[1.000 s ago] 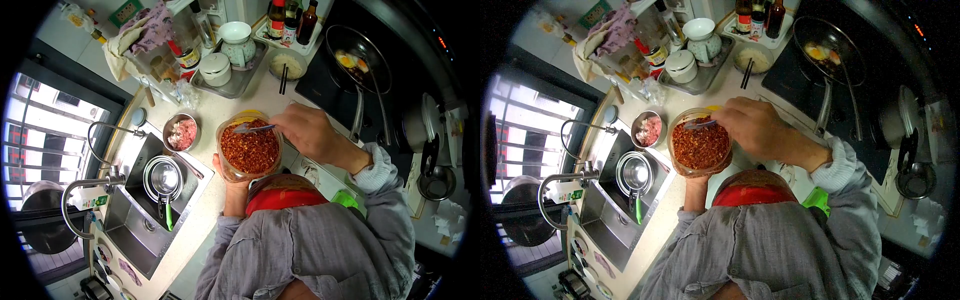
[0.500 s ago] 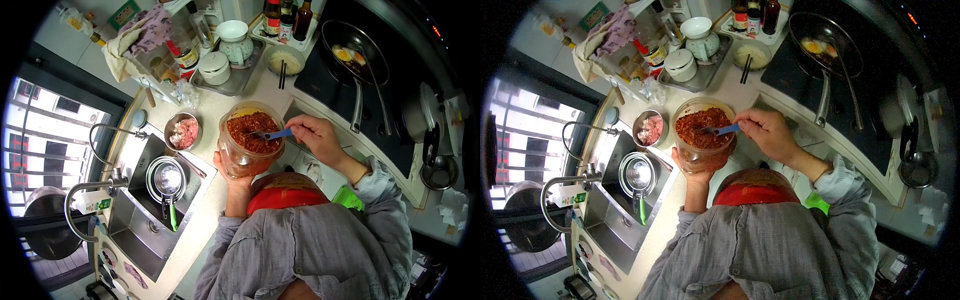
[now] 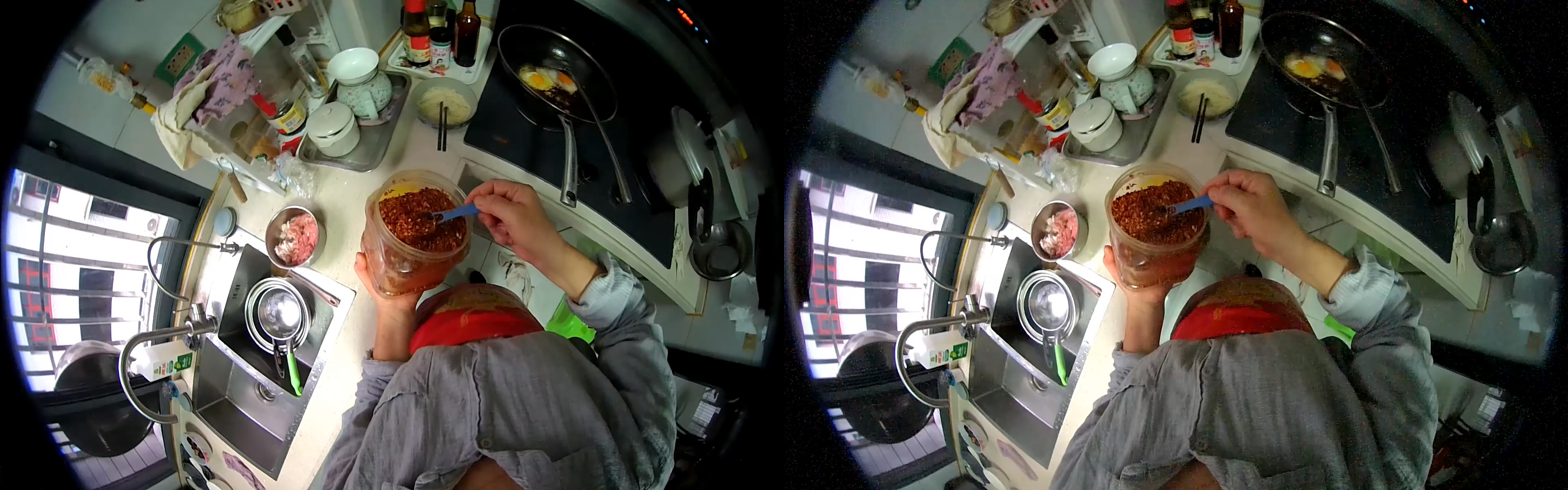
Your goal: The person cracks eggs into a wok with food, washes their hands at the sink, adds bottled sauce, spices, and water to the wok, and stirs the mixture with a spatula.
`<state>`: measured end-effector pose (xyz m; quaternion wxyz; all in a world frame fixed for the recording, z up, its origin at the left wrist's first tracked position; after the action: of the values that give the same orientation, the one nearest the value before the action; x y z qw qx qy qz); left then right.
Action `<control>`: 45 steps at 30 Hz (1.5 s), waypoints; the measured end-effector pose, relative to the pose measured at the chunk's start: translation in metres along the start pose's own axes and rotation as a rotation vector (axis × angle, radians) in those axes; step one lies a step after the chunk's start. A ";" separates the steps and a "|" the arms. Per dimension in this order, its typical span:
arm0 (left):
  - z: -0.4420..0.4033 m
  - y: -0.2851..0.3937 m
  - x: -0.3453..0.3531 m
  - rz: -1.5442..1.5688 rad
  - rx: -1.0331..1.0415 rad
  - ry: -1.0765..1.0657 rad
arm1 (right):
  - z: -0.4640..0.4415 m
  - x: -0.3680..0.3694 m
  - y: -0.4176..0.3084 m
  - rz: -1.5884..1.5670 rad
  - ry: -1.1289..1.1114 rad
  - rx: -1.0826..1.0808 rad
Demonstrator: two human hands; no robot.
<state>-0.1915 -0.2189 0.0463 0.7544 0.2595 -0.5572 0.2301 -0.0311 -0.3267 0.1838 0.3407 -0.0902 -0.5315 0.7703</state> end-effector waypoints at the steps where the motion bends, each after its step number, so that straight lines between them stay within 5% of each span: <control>1: -0.003 -0.001 0.002 -0.004 -0.006 -0.014 | 0.000 -0.004 -0.003 -0.007 -0.003 -0.011; 8: -0.015 -0.018 0.035 -0.002 -0.109 -0.185 | 0.000 -0.026 -0.036 0.005 0.021 -0.105; 21: -0.022 -0.068 0.067 -0.107 -0.189 -0.043 | 0.013 -0.078 -0.063 -0.045 0.105 -0.094; 45: -0.105 -0.182 0.097 -0.061 -0.490 -0.224 | -0.011 -0.236 -0.120 -0.137 0.394 -0.262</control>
<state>0.0270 -0.2835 0.0894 0.7348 0.1098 -0.6684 0.0353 0.2036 -0.4407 0.2317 0.4745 -0.2458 -0.5552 0.6373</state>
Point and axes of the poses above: each hand's wrist, its own z-axis away from the middle knuckle, its own x-axis out of the palm, y = z × x, the point moved 1 cm from there along -z, towards the middle knuckle, and after that the axes turned 2 degrees about x, right-handed, at the moved point
